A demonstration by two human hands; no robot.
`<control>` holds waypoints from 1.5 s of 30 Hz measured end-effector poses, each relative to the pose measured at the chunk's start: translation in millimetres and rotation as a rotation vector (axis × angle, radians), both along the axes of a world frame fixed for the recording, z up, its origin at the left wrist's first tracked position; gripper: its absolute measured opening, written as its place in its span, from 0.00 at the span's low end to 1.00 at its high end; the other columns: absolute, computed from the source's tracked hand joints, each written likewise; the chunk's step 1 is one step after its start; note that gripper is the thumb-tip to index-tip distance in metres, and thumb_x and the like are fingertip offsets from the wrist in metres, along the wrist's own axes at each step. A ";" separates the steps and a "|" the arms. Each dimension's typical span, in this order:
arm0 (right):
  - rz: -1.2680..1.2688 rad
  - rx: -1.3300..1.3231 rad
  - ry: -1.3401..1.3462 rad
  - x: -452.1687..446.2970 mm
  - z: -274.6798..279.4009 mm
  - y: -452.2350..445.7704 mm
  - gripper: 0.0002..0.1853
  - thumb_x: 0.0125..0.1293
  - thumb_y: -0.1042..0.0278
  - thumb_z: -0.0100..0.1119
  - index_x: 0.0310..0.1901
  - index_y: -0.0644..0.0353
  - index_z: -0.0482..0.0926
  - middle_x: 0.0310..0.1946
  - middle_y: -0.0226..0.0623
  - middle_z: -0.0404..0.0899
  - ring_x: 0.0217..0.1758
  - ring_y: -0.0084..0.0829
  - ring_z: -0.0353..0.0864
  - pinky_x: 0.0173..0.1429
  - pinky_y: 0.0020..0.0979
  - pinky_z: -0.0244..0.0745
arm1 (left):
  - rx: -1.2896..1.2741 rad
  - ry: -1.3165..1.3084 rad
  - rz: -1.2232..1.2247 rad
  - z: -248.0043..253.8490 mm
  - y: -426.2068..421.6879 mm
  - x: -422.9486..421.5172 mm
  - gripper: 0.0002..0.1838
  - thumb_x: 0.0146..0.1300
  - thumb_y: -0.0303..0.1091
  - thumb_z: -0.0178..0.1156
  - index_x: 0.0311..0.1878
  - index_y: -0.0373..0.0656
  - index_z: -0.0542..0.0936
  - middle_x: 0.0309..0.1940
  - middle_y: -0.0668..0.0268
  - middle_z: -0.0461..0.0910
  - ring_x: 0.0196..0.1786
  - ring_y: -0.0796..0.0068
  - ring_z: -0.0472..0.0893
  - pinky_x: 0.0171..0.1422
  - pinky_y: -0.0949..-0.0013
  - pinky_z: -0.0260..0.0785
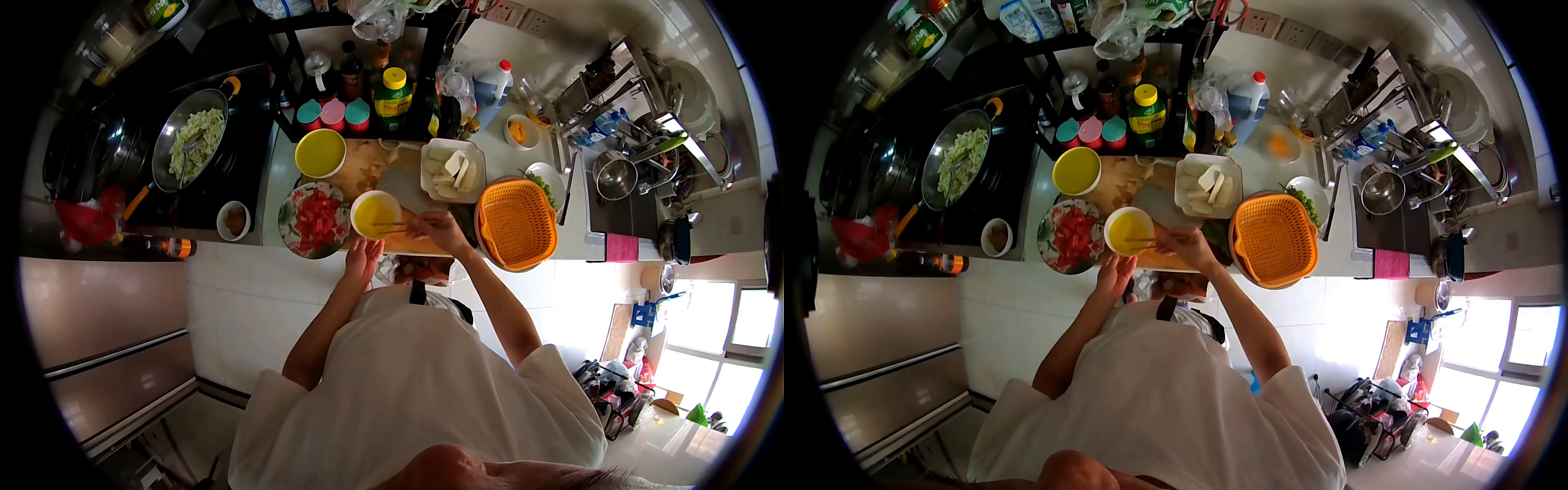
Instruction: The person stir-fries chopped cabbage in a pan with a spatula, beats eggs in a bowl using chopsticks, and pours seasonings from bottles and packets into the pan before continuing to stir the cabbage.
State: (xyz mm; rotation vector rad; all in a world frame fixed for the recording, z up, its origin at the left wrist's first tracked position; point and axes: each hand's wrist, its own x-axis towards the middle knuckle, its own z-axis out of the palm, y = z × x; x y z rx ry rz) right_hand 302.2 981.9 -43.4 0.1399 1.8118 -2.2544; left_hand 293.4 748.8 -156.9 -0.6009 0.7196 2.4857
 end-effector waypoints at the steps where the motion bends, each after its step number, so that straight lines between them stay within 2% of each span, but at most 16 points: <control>1: -0.071 0.058 0.025 -1.8 -3.6 3.8 0.09 0.71 0.72 0.57 0.43 0.70 0.81 0.35 0.39 0.84 0.40 0.28 0.86 0.46 0.29 0.84 | 0.005 0.027 -0.013 -0.6 -1.1 0.6 0.11 0.75 0.33 0.50 0.55 0.40 0.68 0.46 0.61 0.76 0.50 0.68 0.78 0.66 0.58 0.71; 3: -0.213 0.174 0.074 -8.1 -10.3 12.8 0.09 0.71 0.72 0.56 0.43 0.70 0.81 0.36 0.39 0.84 0.40 0.28 0.85 0.46 0.29 0.84 | 0.002 0.016 -0.002 -1.7 -1.8 4.4 0.11 0.75 0.33 0.50 0.55 0.40 0.68 0.47 0.60 0.76 0.52 0.67 0.78 0.67 0.58 0.70; 6: 0.035 0.062 0.005 3.2 1.9 -3.4 0.10 0.72 0.70 0.55 0.43 0.70 0.81 0.35 0.39 0.85 0.40 0.27 0.85 0.45 0.28 0.83 | -0.014 -0.047 0.031 8.1 1.2 3.2 0.11 0.75 0.32 0.50 0.56 0.40 0.67 0.48 0.58 0.76 0.54 0.64 0.78 0.67 0.57 0.70; 9: -0.260 0.074 0.056 -7.4 -0.8 4.7 0.11 0.73 0.69 0.54 0.42 0.70 0.81 0.35 0.40 0.85 0.40 0.27 0.86 0.44 0.27 0.83 | -0.017 -0.051 0.009 6.3 -0.6 8.5 0.13 0.75 0.32 0.49 0.58 0.40 0.66 0.50 0.56 0.76 0.57 0.61 0.77 0.68 0.56 0.69; 10: -0.157 0.207 0.165 -4.6 -3.8 7.2 0.11 0.73 0.70 0.54 0.42 0.70 0.81 0.34 0.40 0.85 0.38 0.27 0.86 0.45 0.28 0.83 | -0.016 -0.045 0.002 5.1 -0.3 8.4 0.13 0.75 0.31 0.49 0.59 0.40 0.66 0.51 0.55 0.76 0.57 0.60 0.77 0.68 0.56 0.68; 14: -0.141 -0.031 0.031 0.9 -9.6 6.1 0.10 0.72 0.71 0.54 0.43 0.71 0.81 0.34 0.41 0.85 0.38 0.29 0.86 0.46 0.29 0.81 | -0.070 -0.091 0.005 8.6 0.5 10.5 0.15 0.75 0.31 0.48 0.61 0.41 0.65 0.55 0.53 0.73 0.60 0.56 0.75 0.69 0.55 0.67; 17: -0.155 0.077 0.153 3.3 -17.3 2.8 0.11 0.72 0.71 0.55 0.43 0.71 0.81 0.34 0.41 0.85 0.39 0.29 0.86 0.46 0.29 0.81 | -0.054 -0.096 0.027 11.8 2.1 12.8 0.18 0.75 0.31 0.48 0.65 0.41 0.63 0.56 0.53 0.71 0.62 0.55 0.73 0.69 0.54 0.67; 18: -0.099 0.039 0.010 8.5 -20.0 -2.5 0.11 0.72 0.70 0.56 0.44 0.71 0.81 0.35 0.41 0.85 0.38 0.29 0.86 0.46 0.28 0.81 | -0.070 -0.102 0.022 12.7 2.4 13.6 0.19 0.75 0.31 0.48 0.66 0.42 0.62 0.55 0.53 0.71 0.62 0.55 0.73 0.69 0.54 0.67; 22: -0.312 0.059 0.061 0.2 -10.8 0.9 0.11 0.72 0.69 0.56 0.43 0.70 0.81 0.36 0.40 0.85 0.40 0.29 0.86 0.47 0.28 0.82 | -0.093 -0.104 0.016 19.4 3.1 21.0 0.23 0.75 0.31 0.47 0.70 0.43 0.58 0.55 0.52 0.71 0.62 0.54 0.73 0.70 0.52 0.67; 25: -0.023 0.027 0.053 6.5 -10.4 -3.1 0.11 0.72 0.69 0.56 0.42 0.70 0.81 0.36 0.41 0.85 0.40 0.30 0.86 0.47 0.28 0.83 | -0.118 -0.109 0.001 21.0 4.4 28.8 0.23 0.76 0.32 0.46 0.72 0.45 0.57 0.58 0.51 0.69 0.64 0.53 0.71 0.71 0.53 0.65; 28: -0.256 0.001 0.018 -3.6 -4.4 4.7 0.10 0.71 0.70 0.56 0.42 0.71 0.81 0.35 0.41 0.85 0.40 0.30 0.87 0.47 0.28 0.84 | -0.137 -0.092 -0.004 20.3 5.2 35.1 0.23 0.76 0.33 0.45 0.72 0.46 0.56 0.60 0.51 0.68 0.66 0.53 0.70 0.72 0.54 0.65; 32: -0.001 -0.023 0.005 4.6 -10.1 3.1 0.10 0.71 0.70 0.57 0.43 0.71 0.81 0.35 0.41 0.85 0.40 0.30 0.86 0.47 0.28 0.83 | -0.146 -0.096 0.005 18.9 6.7 47.9 0.23 0.76 0.32 0.45 0.72 0.46 0.57 0.62 0.49 0.67 0.66 0.52 0.71 0.72 0.52 0.65; 35: -0.220 0.231 0.103 -2.6 -9.2 8.7 0.10 0.71 0.70 0.56 0.43 0.70 0.80 0.35 0.41 0.85 0.41 0.31 0.87 0.47 0.28 0.83 | -0.158 -0.121 0.041 25.1 7.5 57.3 0.22 0.76 0.31 0.45 0.71 0.45 0.58 0.63 0.48 0.66 0.66 0.52 0.70 0.71 0.52 0.65; 38: 0.011 0.029 0.042 6.3 -3.6 -3.2 0.10 0.71 0.70 0.56 0.43 0.70 0.80 0.35 0.40 0.85 0.41 0.30 0.86 0.48 0.28 0.83 | -0.191 -0.103 0.019 20.8 8.1 68.0 0.21 0.76 0.31 0.45 0.70 0.43 0.59 0.63 0.48 0.66 0.66 0.51 0.70 0.71 0.52 0.66; 41: -0.191 0.120 0.117 5.7 1.0 -0.2 0.10 0.71 0.70 0.57 0.43 0.70 0.80 0.36 0.40 0.84 0.40 0.30 0.86 0.48 0.28 0.83 | -0.210 -0.065 0.027 25.7 10.6 81.7 0.21 0.76 0.32 0.44 0.69 0.42 0.59 0.63 0.48 0.67 0.66 0.52 0.70 0.70 0.52 0.66; 45: -0.242 -0.092 0.086 18.6 -40.6 -8.6 0.11 0.68 0.70 0.62 0.46 0.69 0.79 0.38 0.39 0.83 0.39 0.29 0.86 0.47 0.28 0.83 | -0.193 -0.093 0.038 30.2 13.2 103.5 0.20 0.77 0.33 0.44 0.69 0.42 0.61 0.61 0.51 0.68 0.64 0.53 0.72 0.69 0.54 0.68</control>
